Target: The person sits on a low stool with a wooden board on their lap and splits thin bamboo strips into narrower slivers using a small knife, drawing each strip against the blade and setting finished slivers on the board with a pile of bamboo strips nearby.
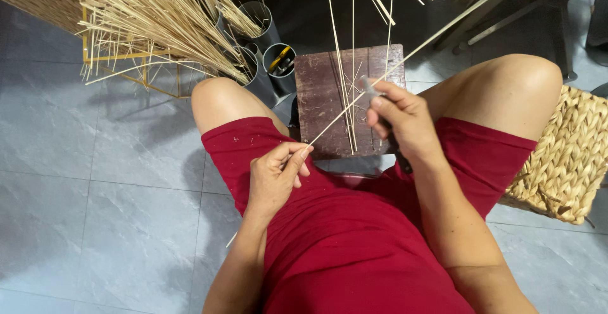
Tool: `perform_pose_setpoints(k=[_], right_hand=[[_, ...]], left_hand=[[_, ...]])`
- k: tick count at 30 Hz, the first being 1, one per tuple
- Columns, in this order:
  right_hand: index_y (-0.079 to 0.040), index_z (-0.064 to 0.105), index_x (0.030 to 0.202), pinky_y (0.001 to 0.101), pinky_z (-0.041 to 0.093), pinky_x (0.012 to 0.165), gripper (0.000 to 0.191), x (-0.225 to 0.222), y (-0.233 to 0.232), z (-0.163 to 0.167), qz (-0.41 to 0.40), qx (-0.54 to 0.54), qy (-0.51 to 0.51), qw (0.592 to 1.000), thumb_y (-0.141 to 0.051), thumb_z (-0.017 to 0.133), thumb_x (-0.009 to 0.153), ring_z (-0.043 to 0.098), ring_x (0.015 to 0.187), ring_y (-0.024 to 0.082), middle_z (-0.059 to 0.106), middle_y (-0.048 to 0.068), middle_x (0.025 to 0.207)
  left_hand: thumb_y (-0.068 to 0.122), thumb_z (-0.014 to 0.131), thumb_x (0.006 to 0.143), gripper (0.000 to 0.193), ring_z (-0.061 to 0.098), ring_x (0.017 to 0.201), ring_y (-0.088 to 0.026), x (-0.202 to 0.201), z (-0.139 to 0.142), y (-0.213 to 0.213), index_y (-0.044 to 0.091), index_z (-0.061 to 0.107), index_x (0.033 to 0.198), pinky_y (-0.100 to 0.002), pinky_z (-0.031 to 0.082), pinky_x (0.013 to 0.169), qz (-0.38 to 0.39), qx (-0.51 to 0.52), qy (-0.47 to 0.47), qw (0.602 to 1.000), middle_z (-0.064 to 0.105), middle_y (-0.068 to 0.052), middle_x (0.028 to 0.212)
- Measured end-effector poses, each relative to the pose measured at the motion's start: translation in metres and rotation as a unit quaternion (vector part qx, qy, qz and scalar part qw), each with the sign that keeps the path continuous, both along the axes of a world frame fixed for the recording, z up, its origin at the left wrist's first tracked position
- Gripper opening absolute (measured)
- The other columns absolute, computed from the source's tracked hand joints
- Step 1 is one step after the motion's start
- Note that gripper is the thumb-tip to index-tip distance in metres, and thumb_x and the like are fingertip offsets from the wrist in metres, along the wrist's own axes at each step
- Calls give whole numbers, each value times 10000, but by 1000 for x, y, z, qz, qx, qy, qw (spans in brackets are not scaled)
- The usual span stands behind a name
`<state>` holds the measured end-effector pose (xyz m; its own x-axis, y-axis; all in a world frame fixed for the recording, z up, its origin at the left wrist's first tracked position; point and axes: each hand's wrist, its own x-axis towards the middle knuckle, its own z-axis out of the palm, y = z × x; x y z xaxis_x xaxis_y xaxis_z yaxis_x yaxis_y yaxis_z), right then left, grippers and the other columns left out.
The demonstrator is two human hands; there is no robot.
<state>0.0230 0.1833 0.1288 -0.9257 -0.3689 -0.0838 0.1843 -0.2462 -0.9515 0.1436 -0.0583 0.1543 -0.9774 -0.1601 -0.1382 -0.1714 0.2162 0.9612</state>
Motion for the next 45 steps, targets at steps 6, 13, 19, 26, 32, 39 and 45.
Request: perform_pose_setpoints(k=[6,13,19,26,32,39,45], right_hand=[[-23,586,1443,205,438,542,394,-3,10,13,-51,-14,-5,999,-81,569,1053,528,589,72,654,25,780],[-94,586,1443,183,437,490,410,29,-31,7,174,73,-7,982,-108,576,1033,523,558,43,644,-9,742],[-57,580,1439,195,459,501,390,17,-26,7,67,-4,-57,996,-112,562,1053,537,548,53,660,3,771],[-91,563,1443,187,432,479,432,30,-33,9,170,73,-33,982,-108,572,1012,518,540,32,644,-14,715],[-59,635,1367,182,425,489,349,21,-28,-3,106,58,-42,992,-110,589,1024,523,550,34,646,-12,729],[-24,647,1343,196,401,499,314,-1,5,-2,-1,29,-17,999,-102,585,1045,502,553,51,634,6,753],[-13,627,1403,203,408,531,339,-8,23,17,-70,-13,-9,997,-92,554,1081,502,580,62,612,7,759]], left_hand=[[158,680,982,154,580,506,-26,-1,0,0,62,773,1059,-194,449,458,0,14,-4,1000,700,-6,661],[139,674,987,153,565,506,-26,-7,-1,4,50,768,1067,-194,440,457,9,26,11,1000,696,-10,661],[141,671,992,156,569,512,-26,-6,-4,0,47,765,1073,-190,438,459,54,27,6,998,704,-8,675],[143,668,990,161,574,520,-26,-3,-5,8,46,761,1079,-191,454,464,24,35,8,999,699,-10,677],[140,675,983,156,579,513,-27,-2,1,7,57,770,1073,-194,454,459,10,5,11,1000,701,-6,667],[149,683,978,158,584,513,-26,3,-2,0,59,776,1069,-195,450,460,2,8,8,1000,702,-1,663],[151,671,988,164,571,512,-27,6,-4,-9,56,778,1068,-191,454,465,6,24,-28,999,695,-12,659]])
